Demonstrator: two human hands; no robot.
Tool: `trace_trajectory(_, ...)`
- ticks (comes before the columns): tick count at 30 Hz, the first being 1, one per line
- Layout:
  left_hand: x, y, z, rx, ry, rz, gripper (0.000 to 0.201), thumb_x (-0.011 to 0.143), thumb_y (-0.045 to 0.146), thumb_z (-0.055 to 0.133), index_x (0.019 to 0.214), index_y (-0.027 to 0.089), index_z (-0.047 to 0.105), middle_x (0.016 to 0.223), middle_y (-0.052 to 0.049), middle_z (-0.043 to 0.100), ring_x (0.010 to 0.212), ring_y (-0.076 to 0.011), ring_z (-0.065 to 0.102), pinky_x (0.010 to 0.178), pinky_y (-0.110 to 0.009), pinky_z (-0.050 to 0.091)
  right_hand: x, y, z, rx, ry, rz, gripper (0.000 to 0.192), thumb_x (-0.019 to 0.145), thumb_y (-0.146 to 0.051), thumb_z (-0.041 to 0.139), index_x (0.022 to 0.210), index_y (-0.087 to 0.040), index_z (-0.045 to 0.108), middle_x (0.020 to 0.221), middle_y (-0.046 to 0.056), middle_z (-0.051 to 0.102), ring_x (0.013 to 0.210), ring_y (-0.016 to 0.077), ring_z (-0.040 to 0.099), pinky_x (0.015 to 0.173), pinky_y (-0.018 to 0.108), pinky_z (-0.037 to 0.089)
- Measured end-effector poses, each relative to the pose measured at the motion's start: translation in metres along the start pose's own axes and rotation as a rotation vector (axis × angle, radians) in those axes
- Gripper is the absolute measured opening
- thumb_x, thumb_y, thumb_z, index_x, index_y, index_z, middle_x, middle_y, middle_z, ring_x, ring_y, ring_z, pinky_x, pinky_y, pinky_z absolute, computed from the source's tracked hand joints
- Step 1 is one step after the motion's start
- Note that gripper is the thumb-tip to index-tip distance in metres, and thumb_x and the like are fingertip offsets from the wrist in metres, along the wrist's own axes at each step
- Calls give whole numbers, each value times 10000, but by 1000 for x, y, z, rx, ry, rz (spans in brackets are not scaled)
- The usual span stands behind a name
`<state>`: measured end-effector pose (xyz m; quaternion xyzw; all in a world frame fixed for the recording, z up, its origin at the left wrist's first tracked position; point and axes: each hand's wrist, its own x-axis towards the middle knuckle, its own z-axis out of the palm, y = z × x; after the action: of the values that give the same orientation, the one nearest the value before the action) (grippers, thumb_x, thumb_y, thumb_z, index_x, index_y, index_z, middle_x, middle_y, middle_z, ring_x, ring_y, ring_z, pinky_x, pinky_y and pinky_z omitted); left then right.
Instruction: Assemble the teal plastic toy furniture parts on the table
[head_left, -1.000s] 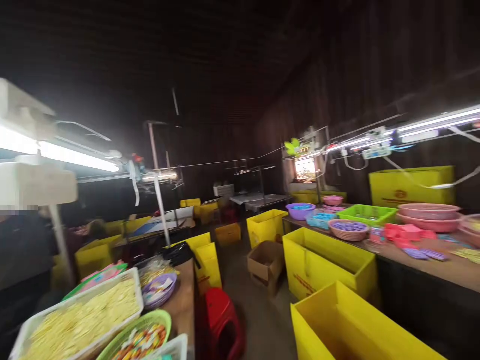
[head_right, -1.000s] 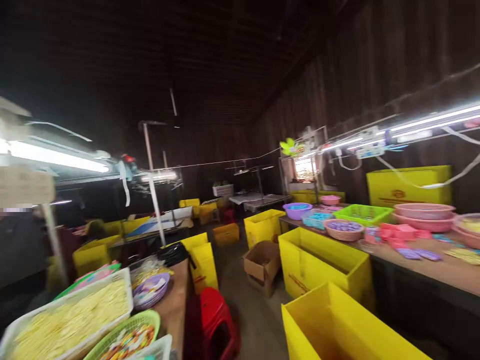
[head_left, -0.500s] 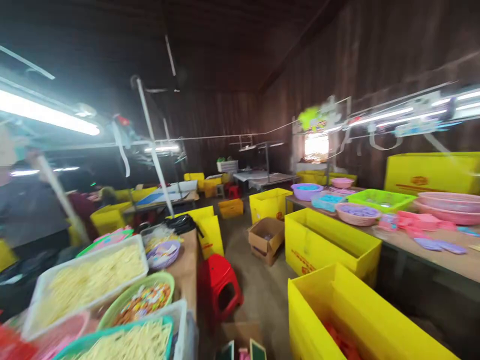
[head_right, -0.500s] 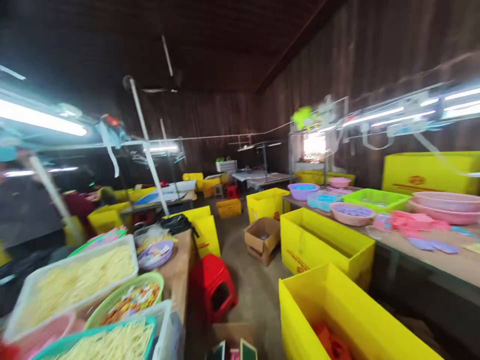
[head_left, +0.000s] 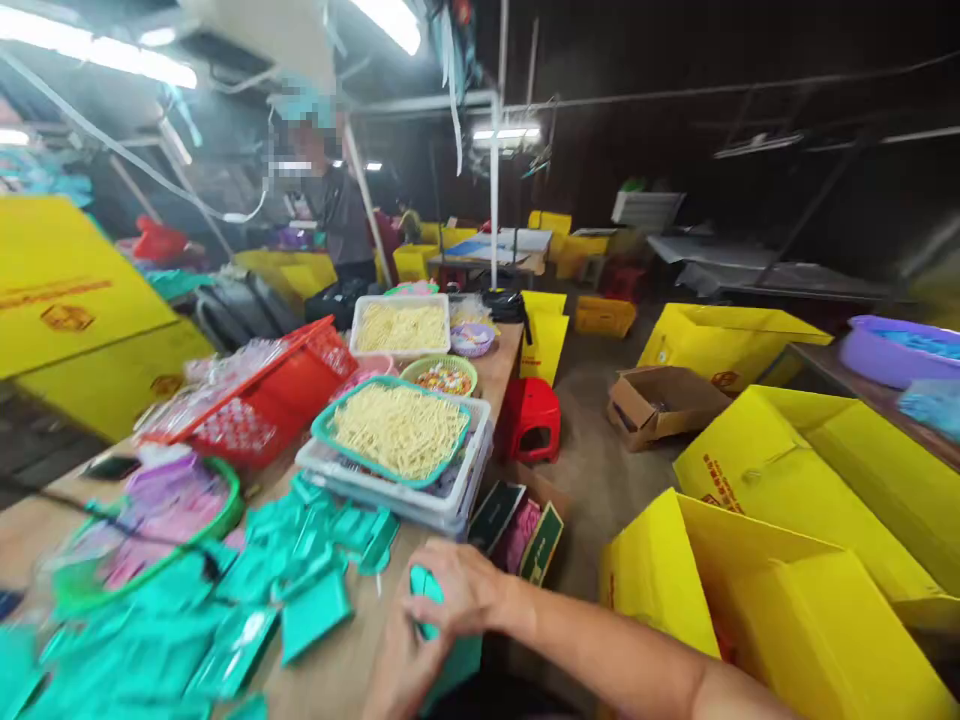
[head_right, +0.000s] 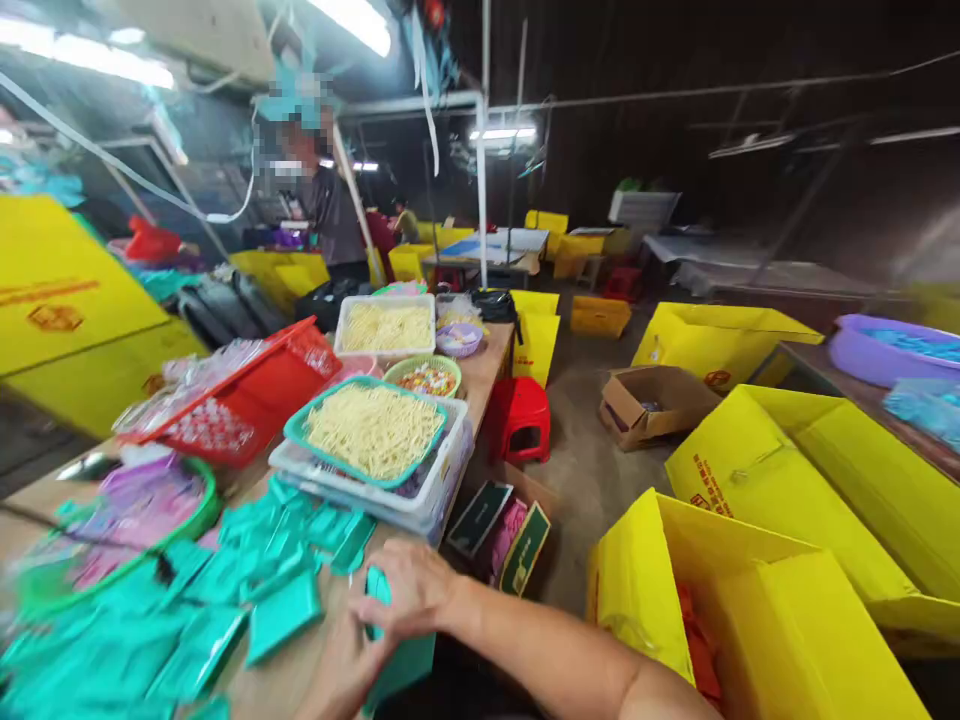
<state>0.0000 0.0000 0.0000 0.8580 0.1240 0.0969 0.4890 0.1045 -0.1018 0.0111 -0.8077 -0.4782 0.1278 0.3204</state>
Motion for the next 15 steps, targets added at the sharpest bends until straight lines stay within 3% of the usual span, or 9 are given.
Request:
trace_trajectory(3,-20,-10,-13,-41,133,-73,693,796,421,635,1385,136,407,1371,-173,552,1293,-346,535,1084,-549,448,6,-9,-10,41,-51,-162,763,774,-661,705,1333,-166,552,1152,105,642,1051,255,615,960,384,509)
trace_trajectory(5,-27,-12,-28,36,245,-172,780,757,484,667,1397,135,388,1392,-198,532,1276,-365,546,1053,-560,464,21,-12,-12,81,-77,-268,879,729,-731,707,1366,-157,516,1223,127,614,1116,272,583,1017,426,483)
trace_trajectory(10,-46,-7,-55,131,388,-256,840,744,458,681,1438,160,314,1395,-198,511,1235,-329,575,1010,-511,501,68,-19,14,139,-126,-604,864,677,-809,684,1210,-135,588,1114,146,622,1060,301,580,988,485,489)
trace_trajectory(15,-67,-11,-46,209,577,-246,836,768,477,682,1433,146,298,1433,-219,465,1316,-346,503,1087,-532,437,94,-28,36,189,-216,-859,929,633,-863,658,1216,-144,581,1078,143,628,1011,298,581,938,473,507)
